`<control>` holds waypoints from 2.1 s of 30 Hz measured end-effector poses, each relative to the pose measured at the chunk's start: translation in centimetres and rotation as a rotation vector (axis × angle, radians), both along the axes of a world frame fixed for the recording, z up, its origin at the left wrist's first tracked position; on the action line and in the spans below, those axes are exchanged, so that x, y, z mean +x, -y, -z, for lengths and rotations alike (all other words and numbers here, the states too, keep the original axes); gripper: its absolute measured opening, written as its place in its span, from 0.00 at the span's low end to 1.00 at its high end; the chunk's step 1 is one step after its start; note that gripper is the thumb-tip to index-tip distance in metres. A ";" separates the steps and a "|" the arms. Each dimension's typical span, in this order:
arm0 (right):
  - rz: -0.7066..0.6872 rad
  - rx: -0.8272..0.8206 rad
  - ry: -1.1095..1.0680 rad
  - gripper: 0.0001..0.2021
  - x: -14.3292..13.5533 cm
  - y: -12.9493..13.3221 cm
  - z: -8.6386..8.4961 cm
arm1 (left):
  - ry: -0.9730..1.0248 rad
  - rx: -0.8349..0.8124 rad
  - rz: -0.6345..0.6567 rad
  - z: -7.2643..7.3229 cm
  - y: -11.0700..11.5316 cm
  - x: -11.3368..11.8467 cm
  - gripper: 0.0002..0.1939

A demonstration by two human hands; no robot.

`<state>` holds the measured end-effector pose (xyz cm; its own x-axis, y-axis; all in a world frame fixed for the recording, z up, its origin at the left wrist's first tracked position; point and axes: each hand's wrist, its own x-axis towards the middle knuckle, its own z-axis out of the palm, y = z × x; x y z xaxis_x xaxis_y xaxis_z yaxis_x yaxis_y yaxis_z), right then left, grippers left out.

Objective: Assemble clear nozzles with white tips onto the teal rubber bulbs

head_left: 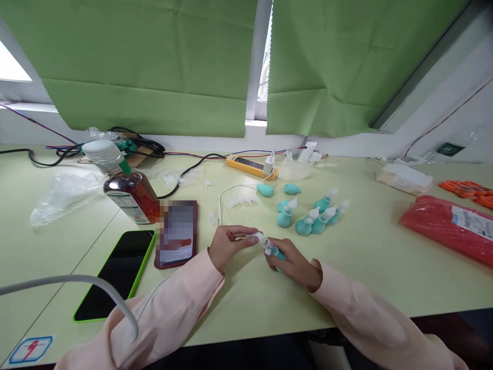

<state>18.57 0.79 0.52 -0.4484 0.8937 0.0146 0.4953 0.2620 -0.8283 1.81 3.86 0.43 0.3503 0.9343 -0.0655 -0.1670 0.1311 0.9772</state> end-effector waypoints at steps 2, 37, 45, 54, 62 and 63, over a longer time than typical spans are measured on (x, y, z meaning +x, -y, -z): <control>-0.006 0.039 0.062 0.07 0.0 0.0 -0.2 | -0.010 -0.024 0.021 0.2 0.0 0.0 0.14; -0.058 0.240 0.041 0.05 -1.1 1.2 -0.4 | 0.057 0.003 0.186 -0.4 1.1 -0.1 0.17; 0.167 0.266 -0.106 0.05 -0.7 -1.5 -0.5 | -0.251 0.334 -0.109 0.4 0.5 -0.5 0.16; 0.200 0.362 -0.065 0.09 -0.6 -4.8 0.3 | -1.458 1.048 -0.041 2.2 -0.6 -1.4 0.15; 0.217 0.425 0.123 0.24 0.3 -3.5 -2.8 | -1.612 0.905 0.113 1.4 -1.0 -1.5 0.14; 0.208 0.458 0.152 0.24 0.6 -3.4 -3.8 | -1.608 0.906 0.110 1.3 -1.0 -1.5 0.14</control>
<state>19.16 4.18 4.34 -0.2900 0.8812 0.3735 0.6809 0.4642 -0.5665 0.32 4.85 -0.91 0.5194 0.8497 0.0905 0.8545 -0.5154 -0.0649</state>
